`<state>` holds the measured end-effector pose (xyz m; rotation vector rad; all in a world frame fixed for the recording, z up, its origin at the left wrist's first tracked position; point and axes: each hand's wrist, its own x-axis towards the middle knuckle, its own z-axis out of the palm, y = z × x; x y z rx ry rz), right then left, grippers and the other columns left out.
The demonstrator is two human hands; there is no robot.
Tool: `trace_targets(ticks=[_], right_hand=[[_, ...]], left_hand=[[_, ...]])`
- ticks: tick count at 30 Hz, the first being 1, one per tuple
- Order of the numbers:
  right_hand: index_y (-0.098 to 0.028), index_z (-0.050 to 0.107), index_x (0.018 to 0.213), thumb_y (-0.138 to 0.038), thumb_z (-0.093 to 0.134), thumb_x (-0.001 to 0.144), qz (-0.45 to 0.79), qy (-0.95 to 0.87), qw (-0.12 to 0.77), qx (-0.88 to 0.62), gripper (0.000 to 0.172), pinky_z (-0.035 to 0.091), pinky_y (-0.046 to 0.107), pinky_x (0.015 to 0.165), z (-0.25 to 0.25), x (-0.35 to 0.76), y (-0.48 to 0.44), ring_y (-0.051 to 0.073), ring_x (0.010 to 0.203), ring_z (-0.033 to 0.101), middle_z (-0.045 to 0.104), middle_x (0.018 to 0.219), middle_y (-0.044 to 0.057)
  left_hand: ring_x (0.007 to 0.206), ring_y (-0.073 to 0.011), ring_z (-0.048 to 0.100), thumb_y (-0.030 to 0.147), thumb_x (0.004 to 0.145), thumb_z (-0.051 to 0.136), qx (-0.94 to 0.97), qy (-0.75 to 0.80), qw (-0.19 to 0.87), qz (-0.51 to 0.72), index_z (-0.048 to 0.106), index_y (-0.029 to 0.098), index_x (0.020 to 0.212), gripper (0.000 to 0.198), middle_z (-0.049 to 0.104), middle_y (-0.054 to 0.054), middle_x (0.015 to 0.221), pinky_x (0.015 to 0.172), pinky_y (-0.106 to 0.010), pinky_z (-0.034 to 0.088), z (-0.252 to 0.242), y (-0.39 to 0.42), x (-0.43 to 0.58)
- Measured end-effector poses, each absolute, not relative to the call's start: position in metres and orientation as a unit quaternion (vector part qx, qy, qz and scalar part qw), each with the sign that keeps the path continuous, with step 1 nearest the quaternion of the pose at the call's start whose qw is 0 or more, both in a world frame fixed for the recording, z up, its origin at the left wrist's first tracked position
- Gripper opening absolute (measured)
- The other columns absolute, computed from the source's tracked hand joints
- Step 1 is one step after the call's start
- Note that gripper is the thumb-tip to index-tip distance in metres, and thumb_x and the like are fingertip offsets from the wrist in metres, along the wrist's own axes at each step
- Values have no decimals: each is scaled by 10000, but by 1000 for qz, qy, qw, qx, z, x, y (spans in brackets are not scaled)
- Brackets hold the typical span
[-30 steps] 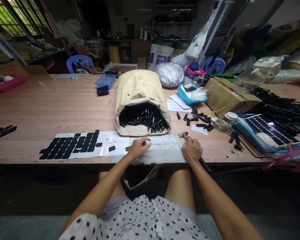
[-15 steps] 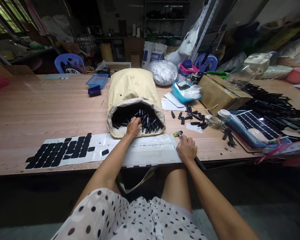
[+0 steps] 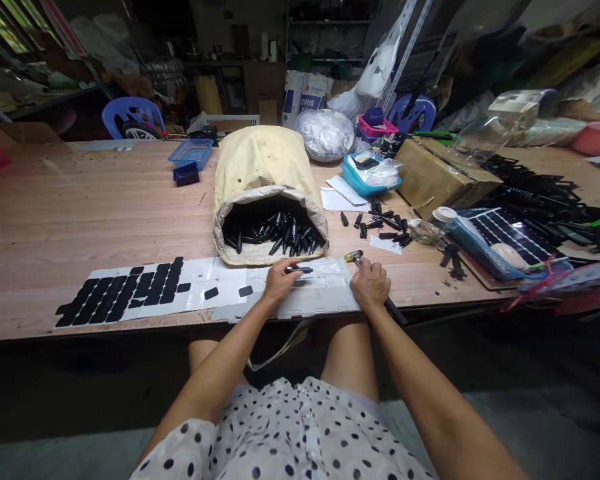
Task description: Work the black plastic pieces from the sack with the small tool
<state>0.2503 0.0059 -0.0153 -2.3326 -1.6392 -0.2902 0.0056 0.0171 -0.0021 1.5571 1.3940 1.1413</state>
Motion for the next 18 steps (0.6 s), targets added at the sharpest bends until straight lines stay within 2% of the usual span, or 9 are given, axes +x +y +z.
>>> trace_targets(ticks=[7, 14, 18], right_hand=[[-182, 639, 1272, -199, 478, 928, -92, -568, 134, -806, 380, 320, 323, 695, -16, 249, 6, 260, 957, 519, 581, 1036, 136], [-201, 653, 1269, -205, 501, 938, -65, -575, 154, -801, 364, 339, 305, 707, -15, 251, 7, 248, 964, 519, 581, 1037, 123], [-231, 693, 1222, -166, 495, 915, -6, -574, 217, -790, 371, 372, 300, 708, -13, 259, 6, 231, 906, 541, 611, 969, 94]], left_hand=[[1054, -248, 583, 188, 807, 727, 697, 598, 279, 282, 793, 257, 1045, 256, 724, -48, 1020, 973, -405, 459, -4, 5, 46], [1046, -243, 573, 261, 813, 750, 699, 612, 258, 266, 776, 256, 993, 182, 705, -43, 1024, 957, -382, 452, 0, 5, 44], [1050, -238, 578, 232, 810, 743, 699, 611, 266, 260, 772, 267, 946, 144, 711, -30, 1026, 957, -377, 453, 4, 5, 45]])
